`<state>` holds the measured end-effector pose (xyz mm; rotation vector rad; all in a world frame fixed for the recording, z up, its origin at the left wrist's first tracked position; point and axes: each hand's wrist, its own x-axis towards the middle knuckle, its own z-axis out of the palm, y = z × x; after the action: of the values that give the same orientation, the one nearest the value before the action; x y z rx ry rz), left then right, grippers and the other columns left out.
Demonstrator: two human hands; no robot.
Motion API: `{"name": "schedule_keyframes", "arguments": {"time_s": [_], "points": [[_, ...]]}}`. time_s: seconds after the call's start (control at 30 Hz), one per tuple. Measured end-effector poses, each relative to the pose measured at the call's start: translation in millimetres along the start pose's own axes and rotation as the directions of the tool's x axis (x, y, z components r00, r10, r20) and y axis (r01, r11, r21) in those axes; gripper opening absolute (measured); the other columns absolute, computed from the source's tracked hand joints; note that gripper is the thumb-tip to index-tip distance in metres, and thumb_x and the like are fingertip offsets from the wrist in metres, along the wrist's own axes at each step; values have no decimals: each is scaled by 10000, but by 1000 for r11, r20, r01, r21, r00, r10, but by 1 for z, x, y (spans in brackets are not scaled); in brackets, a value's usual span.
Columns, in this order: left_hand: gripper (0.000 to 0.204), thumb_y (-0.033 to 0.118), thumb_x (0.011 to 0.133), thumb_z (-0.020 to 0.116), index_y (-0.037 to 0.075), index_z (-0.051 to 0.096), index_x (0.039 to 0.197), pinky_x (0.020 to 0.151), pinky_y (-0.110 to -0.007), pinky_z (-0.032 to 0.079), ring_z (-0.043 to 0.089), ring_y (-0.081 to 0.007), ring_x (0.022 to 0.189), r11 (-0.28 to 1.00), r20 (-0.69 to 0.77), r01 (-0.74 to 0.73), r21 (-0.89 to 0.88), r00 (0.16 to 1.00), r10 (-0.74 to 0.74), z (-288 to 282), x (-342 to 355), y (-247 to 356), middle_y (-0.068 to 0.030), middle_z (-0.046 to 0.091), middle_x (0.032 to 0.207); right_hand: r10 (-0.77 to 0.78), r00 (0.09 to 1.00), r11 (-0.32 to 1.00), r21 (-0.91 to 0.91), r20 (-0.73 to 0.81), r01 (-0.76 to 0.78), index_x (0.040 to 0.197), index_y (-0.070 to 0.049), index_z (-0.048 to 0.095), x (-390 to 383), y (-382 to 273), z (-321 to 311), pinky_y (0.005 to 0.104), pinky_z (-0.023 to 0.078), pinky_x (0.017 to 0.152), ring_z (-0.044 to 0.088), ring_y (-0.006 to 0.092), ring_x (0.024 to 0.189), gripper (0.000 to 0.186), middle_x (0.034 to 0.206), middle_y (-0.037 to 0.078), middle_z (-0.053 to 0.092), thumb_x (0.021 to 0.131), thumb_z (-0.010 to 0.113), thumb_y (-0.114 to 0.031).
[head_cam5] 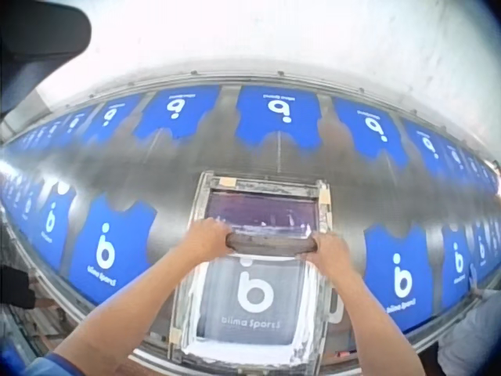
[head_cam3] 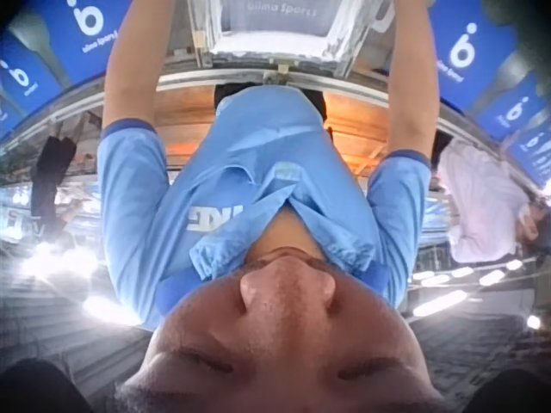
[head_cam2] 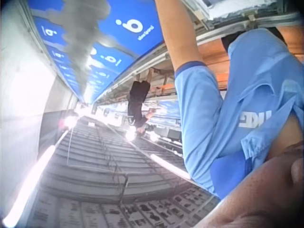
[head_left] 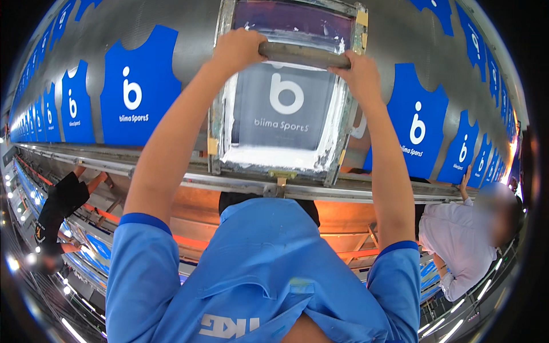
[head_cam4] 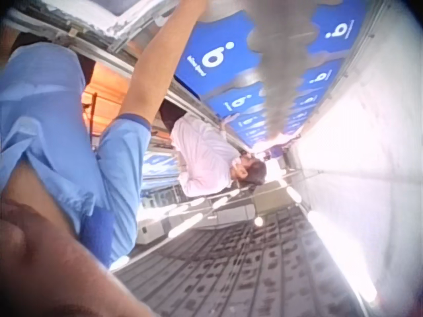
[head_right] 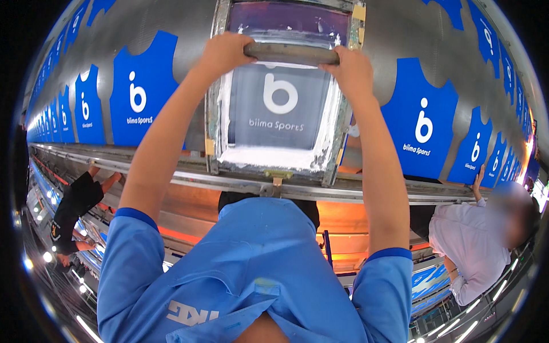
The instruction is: The person uses a squeegee to pull white ink across a screen-printing frame over a blue jersey on a conveyor. The person repeatedly repositions the frame and pulls the squeegee to apply ink to successive jerseys moving along the line.
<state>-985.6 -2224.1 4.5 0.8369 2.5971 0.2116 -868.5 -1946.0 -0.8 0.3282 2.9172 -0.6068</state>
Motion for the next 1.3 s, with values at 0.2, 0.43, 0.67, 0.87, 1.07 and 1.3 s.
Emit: {"name": "schedule_keyframes", "arguments": {"time_s": [0.2, 0.43, 0.67, 0.87, 1.07, 1.3], "points": [[189, 193, 753, 782, 206, 761, 940, 708, -430, 528, 713, -266, 818, 992, -129, -49, -113, 991, 34, 67, -148, 30, -30, 727, 842, -91, 994, 993, 71, -56, 95, 992, -120, 714, -157, -19, 34, 434, 460, 766, 603, 314, 866, 266, 856, 92, 649, 762, 832, -180], [255, 191, 700, 845, 168, 743, 933, 681, -406, 493, 703, -254, 807, 987, -228, -89, -136, 972, 56, 94, -245, 63, -35, 731, 837, -227, 971, 972, 50, -81, 231, 993, -122, 656, -254, -24, 46, 402, 466, 795, 592, 265, 897, 378, 932, 22, 668, 672, 855, -101], [547, 614, 717, 804, 90, 725, 853, 684, -458, 537, 712, -295, 789, 998, 87, 66, -11, 994, -65, 75, -181, 87, -84, 715, 777, -142, 961, 985, 135, 239, 112, 996, -60, 691, -189, -17, 30, 432, 520, 730, 649, 323, 797, 447, 839, 91, 702, 775, 832, -421], [762, 699, 578, 865, 7, 752, 876, 733, -457, 552, 717, -365, 811, 973, 412, 17, -232, 908, 82, 89, -112, 49, -189, 731, 818, -177, 767, 980, 182, 616, 81, 1070, 17, 696, -123, 7, 42, 405, 528, 724, 689, 284, 787, 586, 891, 208, 709, 798, 828, -485], [746, 654, 610, 869, 37, 766, 1016, 770, -421, 540, 711, -325, 869, 917, 254, 47, -397, 965, 61, 30, -58, 20, -163, 747, 880, 38, 983, 801, 582, 182, -138, 1246, -39, 642, -94, 16, -7, 401, 528, 760, 660, 249, 794, 608, 926, 129, 713, 863, 773, -492], [579, 610, 662, 845, 137, 738, 978, 769, -428, 528, 699, -320, 898, 985, -54, -24, -169, 998, 15, -25, 41, 21, -94, 739, 884, 373, 922, 821, 501, -109, -273, 1216, -104, 657, -104, 100, 61, 376, 479, 652, 613, 194, 681, 319, 766, 105, 657, 988, 640, -327]]}}
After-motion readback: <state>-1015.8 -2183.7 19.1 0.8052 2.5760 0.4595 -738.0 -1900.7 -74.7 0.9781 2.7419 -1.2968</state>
